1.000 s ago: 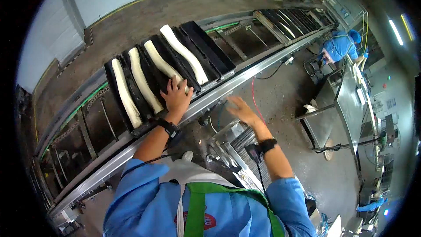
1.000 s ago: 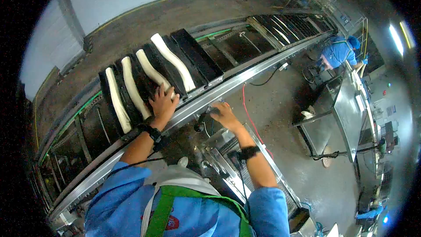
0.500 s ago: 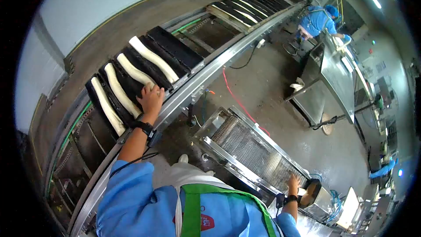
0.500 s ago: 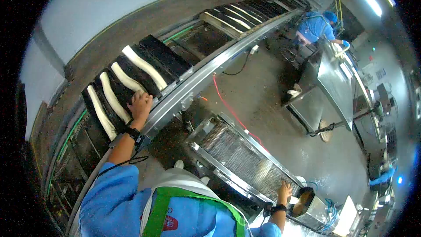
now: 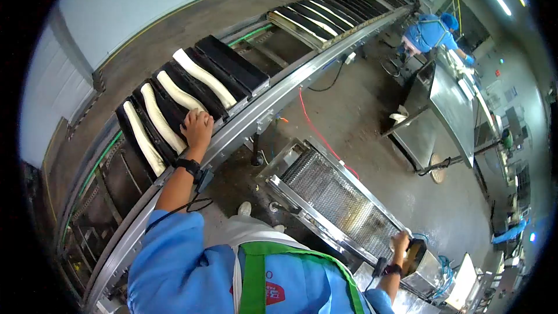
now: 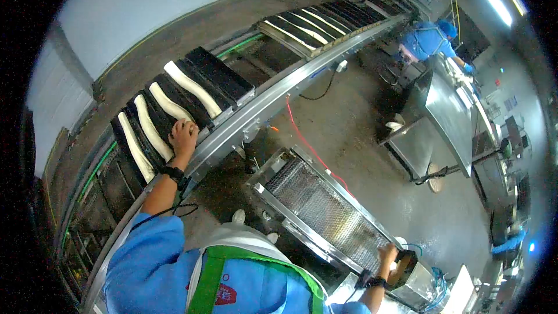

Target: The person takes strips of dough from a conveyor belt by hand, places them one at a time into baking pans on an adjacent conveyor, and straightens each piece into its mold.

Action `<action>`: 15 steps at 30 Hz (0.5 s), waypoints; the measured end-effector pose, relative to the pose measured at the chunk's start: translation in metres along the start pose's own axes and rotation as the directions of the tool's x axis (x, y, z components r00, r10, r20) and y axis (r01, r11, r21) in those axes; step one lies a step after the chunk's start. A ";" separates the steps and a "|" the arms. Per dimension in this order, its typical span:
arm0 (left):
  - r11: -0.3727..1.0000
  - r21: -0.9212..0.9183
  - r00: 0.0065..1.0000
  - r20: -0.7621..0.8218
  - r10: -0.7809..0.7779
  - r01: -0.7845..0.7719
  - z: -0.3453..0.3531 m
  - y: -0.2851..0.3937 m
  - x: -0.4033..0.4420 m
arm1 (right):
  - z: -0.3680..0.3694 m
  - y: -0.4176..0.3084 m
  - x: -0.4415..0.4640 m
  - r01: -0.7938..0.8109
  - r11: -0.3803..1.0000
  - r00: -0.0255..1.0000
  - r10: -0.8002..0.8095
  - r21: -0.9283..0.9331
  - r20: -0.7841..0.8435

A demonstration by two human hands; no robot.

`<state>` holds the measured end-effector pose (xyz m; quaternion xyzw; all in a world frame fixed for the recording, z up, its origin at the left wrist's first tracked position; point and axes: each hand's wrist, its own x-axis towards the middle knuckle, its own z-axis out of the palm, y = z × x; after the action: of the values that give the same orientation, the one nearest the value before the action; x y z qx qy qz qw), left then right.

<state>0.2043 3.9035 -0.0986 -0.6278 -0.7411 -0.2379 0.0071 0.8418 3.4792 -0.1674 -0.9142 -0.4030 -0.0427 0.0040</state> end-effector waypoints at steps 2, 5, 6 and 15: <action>1.000 -0.002 0.998 -0.057 -0.014 0.014 -0.005 0.004 0.002 | -0.029 0.021 0.036 -0.050 0.998 0.997 0.048 0.040 0.061; 0.982 0.099 0.959 -0.219 0.180 -0.161 -0.026 0.028 0.019 | -0.186 -0.074 0.039 -0.118 0.592 0.992 0.109 0.797 0.066; 0.982 0.099 0.962 -0.207 0.175 -0.158 -0.027 0.036 0.030 | -0.218 -0.089 0.052 -0.043 0.550 0.999 0.043 0.834 0.023; 0.967 0.243 0.970 0.244 0.018 -0.079 0.009 0.055 0.131 | -0.404 -0.361 0.101 0.264 -0.004 0.936 -0.242 0.965 -0.257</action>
<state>0.2307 4.0341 -0.0469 -0.6639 -0.7450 -0.0646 0.0027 0.6130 3.7802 0.2332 -0.5697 -0.4775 0.2381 0.6251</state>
